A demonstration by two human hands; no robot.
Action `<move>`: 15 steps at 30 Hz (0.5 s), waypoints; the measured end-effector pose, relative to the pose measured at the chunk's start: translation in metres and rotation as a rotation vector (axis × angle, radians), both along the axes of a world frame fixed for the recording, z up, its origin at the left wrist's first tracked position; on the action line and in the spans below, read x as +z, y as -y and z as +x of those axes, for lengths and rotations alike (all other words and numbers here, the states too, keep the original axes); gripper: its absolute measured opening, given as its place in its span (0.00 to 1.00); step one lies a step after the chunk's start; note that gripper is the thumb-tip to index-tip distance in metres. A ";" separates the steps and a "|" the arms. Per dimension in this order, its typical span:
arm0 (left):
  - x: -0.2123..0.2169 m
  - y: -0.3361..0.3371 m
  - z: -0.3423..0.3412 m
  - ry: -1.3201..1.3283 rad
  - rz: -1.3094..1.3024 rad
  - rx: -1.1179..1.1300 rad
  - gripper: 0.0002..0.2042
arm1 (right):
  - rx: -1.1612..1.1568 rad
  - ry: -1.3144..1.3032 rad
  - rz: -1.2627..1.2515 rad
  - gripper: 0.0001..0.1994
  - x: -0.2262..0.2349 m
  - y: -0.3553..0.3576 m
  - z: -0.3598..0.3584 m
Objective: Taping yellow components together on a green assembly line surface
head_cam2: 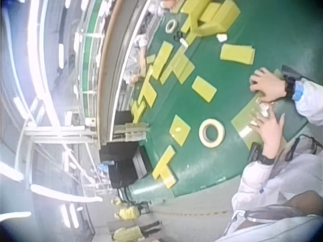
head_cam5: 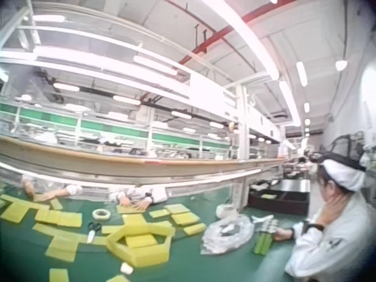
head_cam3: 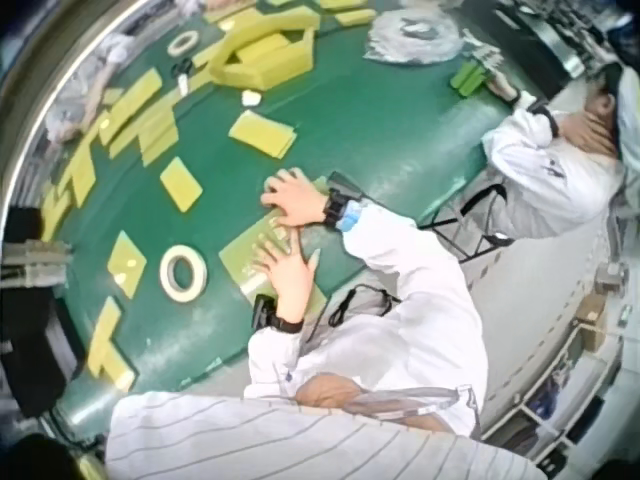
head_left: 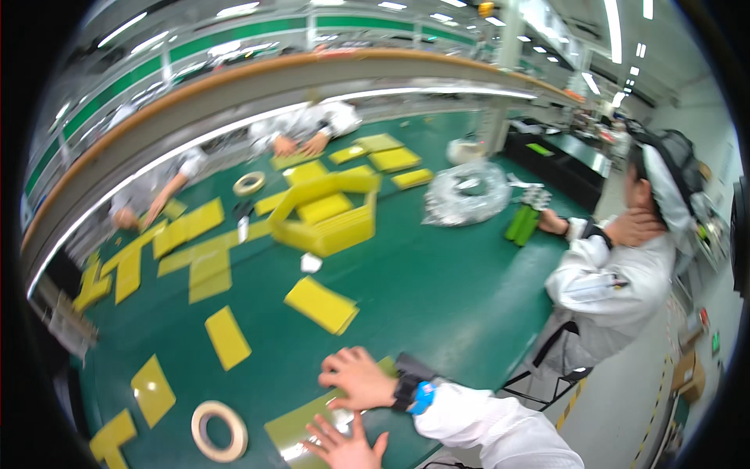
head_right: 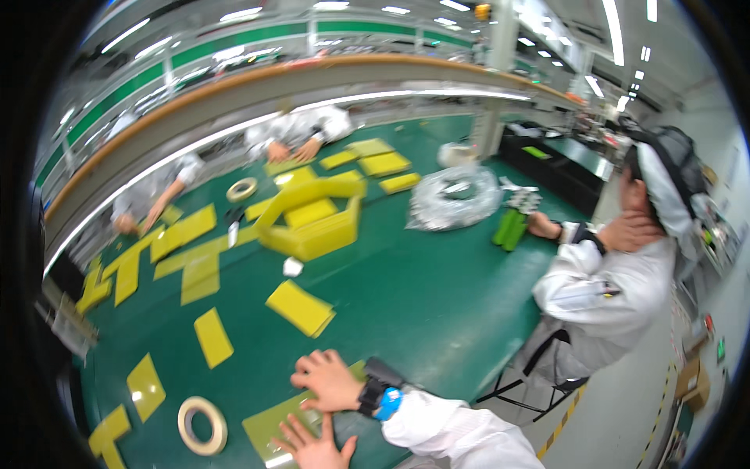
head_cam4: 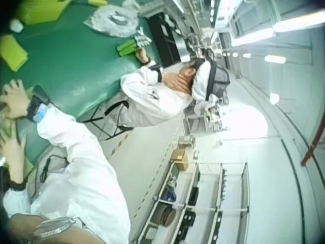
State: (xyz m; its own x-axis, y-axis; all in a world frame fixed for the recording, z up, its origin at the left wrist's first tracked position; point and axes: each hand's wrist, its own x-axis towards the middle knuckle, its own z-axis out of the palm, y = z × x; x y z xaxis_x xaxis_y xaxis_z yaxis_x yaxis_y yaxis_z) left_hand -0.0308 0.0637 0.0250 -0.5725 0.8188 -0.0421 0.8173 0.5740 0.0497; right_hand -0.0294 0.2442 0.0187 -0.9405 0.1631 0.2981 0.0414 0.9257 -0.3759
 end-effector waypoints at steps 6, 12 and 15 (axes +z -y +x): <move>0.006 -0.002 0.000 -0.056 -0.002 -0.023 0.39 | -0.076 -0.195 -0.027 0.19 -0.018 0.012 -0.009; 0.007 -0.002 -0.002 -0.049 -0.002 0.018 0.35 | 0.130 -0.065 -0.042 0.22 -0.006 0.005 -0.003; 0.002 -0.001 0.000 -0.108 -0.026 -0.026 0.35 | 0.130 -0.117 -0.079 0.25 -0.016 0.005 -0.006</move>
